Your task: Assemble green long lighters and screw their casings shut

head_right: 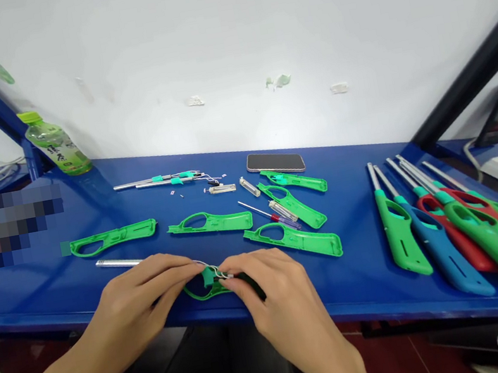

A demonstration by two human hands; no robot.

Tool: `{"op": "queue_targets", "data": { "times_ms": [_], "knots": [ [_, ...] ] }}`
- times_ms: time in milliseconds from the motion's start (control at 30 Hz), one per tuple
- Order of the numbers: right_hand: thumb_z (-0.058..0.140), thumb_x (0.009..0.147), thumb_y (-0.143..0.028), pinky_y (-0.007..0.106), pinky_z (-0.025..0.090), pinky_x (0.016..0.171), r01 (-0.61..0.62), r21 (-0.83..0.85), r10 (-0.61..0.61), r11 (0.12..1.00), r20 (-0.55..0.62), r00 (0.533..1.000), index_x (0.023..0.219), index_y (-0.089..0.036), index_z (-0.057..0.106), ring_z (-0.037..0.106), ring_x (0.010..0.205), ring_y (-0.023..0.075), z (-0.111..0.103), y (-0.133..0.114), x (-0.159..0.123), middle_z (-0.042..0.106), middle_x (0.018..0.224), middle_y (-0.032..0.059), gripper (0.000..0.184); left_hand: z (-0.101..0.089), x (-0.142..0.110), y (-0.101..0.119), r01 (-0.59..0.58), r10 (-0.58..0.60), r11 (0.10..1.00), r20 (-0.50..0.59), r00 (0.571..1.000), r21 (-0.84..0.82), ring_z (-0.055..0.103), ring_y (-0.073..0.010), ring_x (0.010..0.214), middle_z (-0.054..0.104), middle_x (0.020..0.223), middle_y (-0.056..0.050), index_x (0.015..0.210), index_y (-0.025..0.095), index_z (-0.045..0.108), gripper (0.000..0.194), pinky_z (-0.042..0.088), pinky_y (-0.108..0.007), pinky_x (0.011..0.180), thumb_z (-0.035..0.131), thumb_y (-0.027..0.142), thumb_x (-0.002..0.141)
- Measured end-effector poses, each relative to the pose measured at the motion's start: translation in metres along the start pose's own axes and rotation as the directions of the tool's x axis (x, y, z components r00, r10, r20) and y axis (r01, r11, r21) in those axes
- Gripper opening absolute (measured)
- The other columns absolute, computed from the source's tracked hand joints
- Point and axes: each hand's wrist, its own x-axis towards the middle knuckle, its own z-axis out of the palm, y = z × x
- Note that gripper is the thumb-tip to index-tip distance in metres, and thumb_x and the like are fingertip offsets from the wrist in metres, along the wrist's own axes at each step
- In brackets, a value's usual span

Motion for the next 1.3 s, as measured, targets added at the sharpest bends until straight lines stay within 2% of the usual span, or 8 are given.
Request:
{"op": "queue_targets", "data": {
  "times_ms": [200, 400, 567, 800, 1300],
  "knots": [
    [0.07, 0.105, -0.018, 0.033, 0.055, 0.091, 0.01, -0.003, -0.01, 1.0, 0.004, 1.0, 0.112, -0.031, 0.073, 0.076, 0.101, 0.0196, -0.001, -0.0031, -0.0009, 0.083, 0.109, -0.0049, 0.015, -0.0006, 0.0005, 0.002, 0.026, -0.026, 0.999, -0.004, 1.0, -0.029, 0.075, -0.0157, 0.1, 0.076, 0.115, -0.005, 0.124, 0.019, 0.072, 0.025, 0.061, -0.026, 0.089, 0.055, 0.01, 0.109],
    [0.071, 0.105, -0.018, 0.03, 0.054, 0.09, 0.003, -0.009, -0.003, 1.0, 0.013, 1.0, 0.112, -0.032, 0.072, 0.075, 0.1, 0.0167, -0.0014, -0.004, -0.0013, 0.082, 0.109, -0.0077, 0.016, 0.0003, -0.0009, 0.0003, 0.039, -0.038, 0.999, 0.04, 0.998, -0.023, 0.073, -0.0152, 0.099, 0.071, 0.119, -0.006, 0.127, 0.021, 0.07, 0.034, 0.06, -0.025, 0.086, 0.05, 0.003, 0.106],
    [0.068, 0.106, -0.018, 0.032, 0.054, 0.089, 0.017, -0.012, -0.017, 1.0, 0.011, 1.0, 0.113, -0.031, 0.072, 0.076, 0.099, 0.0186, -0.0009, -0.0041, -0.0009, 0.082, 0.108, -0.005, 0.015, 0.0, -0.0026, -0.0012, 0.046, -0.045, 0.998, 0.038, 0.998, -0.034, 0.073, -0.0137, 0.1, 0.071, 0.119, -0.004, 0.13, 0.023, 0.068, 0.041, 0.059, -0.023, 0.089, 0.048, -0.002, 0.103],
    [0.068, 0.106, -0.019, 0.032, 0.053, 0.086, 0.04, -0.018, -0.04, 0.999, -0.005, 0.999, 0.112, -0.03, 0.072, 0.076, 0.095, 0.0181, -0.0011, -0.0052, -0.0009, 0.082, 0.105, -0.005, 0.014, -0.0018, -0.0005, 0.0006, 0.04, -0.039, 0.999, 0.02, 0.999, -0.021, 0.075, -0.0157, 0.099, 0.074, 0.117, -0.006, 0.126, 0.021, 0.072, 0.039, 0.062, -0.025, 0.087, 0.046, 0.002, 0.104],
    [0.062, 0.108, -0.015, 0.034, 0.052, 0.089, 0.097, -0.034, -0.096, 0.995, 0.026, 0.995, 0.115, -0.029, 0.07, 0.072, 0.098, 0.0174, -0.0024, -0.0081, -0.0026, 0.078, 0.107, -0.0032, 0.017, -0.0006, 0.0005, 0.0013, 0.01, -0.009, 1.0, 0.018, 1.0, -0.023, 0.072, -0.0134, 0.104, 0.072, 0.118, -0.004, 0.125, 0.021, 0.07, 0.044, 0.058, -0.023, 0.091, 0.044, -0.005, 0.101]
  ]
}}
